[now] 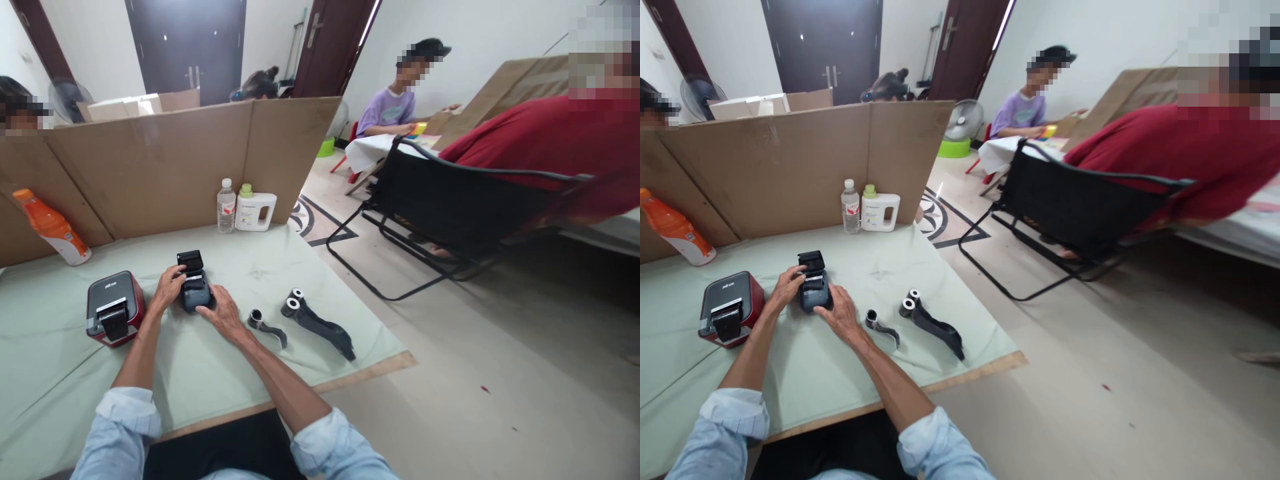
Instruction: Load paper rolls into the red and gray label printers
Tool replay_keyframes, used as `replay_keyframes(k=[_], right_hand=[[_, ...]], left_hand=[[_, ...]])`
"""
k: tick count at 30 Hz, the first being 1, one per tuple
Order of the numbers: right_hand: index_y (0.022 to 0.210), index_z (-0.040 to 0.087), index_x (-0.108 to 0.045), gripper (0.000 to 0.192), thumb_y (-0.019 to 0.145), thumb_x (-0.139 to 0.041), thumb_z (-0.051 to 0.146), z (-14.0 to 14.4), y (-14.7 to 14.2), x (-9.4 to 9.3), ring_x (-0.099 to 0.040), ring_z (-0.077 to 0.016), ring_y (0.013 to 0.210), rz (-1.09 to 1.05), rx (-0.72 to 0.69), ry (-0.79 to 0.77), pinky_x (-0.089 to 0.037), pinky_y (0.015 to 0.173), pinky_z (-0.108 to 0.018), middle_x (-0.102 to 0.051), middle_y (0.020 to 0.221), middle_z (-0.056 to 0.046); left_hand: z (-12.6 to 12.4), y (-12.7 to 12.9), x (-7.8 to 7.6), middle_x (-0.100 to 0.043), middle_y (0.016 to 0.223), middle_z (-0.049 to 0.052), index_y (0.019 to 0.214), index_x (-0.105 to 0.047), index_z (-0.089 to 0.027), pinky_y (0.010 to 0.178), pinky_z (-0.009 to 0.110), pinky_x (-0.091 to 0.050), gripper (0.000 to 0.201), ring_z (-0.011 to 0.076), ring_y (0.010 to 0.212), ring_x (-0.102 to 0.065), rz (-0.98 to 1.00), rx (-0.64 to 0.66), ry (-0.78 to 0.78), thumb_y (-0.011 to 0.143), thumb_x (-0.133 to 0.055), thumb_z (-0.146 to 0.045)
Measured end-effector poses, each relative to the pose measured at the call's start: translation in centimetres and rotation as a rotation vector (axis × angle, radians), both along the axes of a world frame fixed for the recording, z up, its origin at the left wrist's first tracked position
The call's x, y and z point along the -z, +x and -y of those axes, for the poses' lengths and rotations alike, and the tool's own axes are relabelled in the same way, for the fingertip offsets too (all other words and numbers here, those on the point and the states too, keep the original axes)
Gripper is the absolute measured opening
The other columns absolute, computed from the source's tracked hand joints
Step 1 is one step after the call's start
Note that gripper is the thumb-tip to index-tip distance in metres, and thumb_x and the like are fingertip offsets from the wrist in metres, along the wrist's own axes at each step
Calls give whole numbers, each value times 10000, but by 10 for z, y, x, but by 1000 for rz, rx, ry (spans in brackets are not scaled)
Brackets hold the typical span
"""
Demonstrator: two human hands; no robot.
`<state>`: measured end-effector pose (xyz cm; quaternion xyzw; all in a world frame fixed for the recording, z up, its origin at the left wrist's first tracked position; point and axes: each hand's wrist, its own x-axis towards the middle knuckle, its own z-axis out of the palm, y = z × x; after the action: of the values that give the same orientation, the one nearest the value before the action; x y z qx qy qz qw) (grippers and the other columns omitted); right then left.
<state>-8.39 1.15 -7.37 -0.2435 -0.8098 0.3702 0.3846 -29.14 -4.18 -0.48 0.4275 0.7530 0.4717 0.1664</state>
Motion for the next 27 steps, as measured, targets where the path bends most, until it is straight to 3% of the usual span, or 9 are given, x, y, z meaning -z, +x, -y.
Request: replay_keyframes(k=[3,7,12,16,23,27], right_hand=[[1450,197,-577,654,887,-772,466,-1,-1,0,-620,-328,1224,-4,-3,0,-525,1084,-491,-663,1318,-159],[1446,192,-586,626,913,-736,485,-1,-2,2,-623,-330,1223,-11,14,7,-526,1082,-497,-668,1312,-169],[1455,206,-589,622,914,-729,478,-1,-3,4,-637,-326,1208,-18,25,23,-534,1071,-502,-677,1304,-164],[1457,207,-588,608,919,-724,456,-1,-3,4,-644,-321,1201,-28,10,33,-544,1064,-492,-679,1301,-162],[1468,231,-575,598,932,-714,459,1,-1,1,-632,-308,1218,-1,14,48,-535,1088,-481,-672,1306,-141],[1457,216,-574,580,942,-698,451,1,2,-2,-632,-303,1205,5,-7,42,-538,1080,-475,-670,1301,-144]], left_hand=[[19,-1,5,-560,1548,117,1197,-778,-189,1201,435,-444,496,314,1438,-523,-59,173,-17,719,-648,-206],[27,-6,11,-469,1623,116,1197,-784,-194,1248,459,-402,507,339,1513,-442,-70,273,-48,708,-651,-211],[19,-8,16,-569,1503,139,1155,-780,-182,1235,510,-411,381,333,1446,-507,-133,209,28,824,-695,-350],[9,-7,17,-559,1522,133,1159,-780,-193,1230,508,-420,368,331,1456,-500,-113,150,76,826,-678,-312],[-5,-5,9,-617,1513,102,1407,-677,-198,1269,452,-372,619,301,1438,-537,100,35,39,790,-619,-183],[6,-10,13,-530,1591,134,1375,-700,-169,1303,470,-309,609,326,1528,-433,-3,115,41,772,-638,-214]])
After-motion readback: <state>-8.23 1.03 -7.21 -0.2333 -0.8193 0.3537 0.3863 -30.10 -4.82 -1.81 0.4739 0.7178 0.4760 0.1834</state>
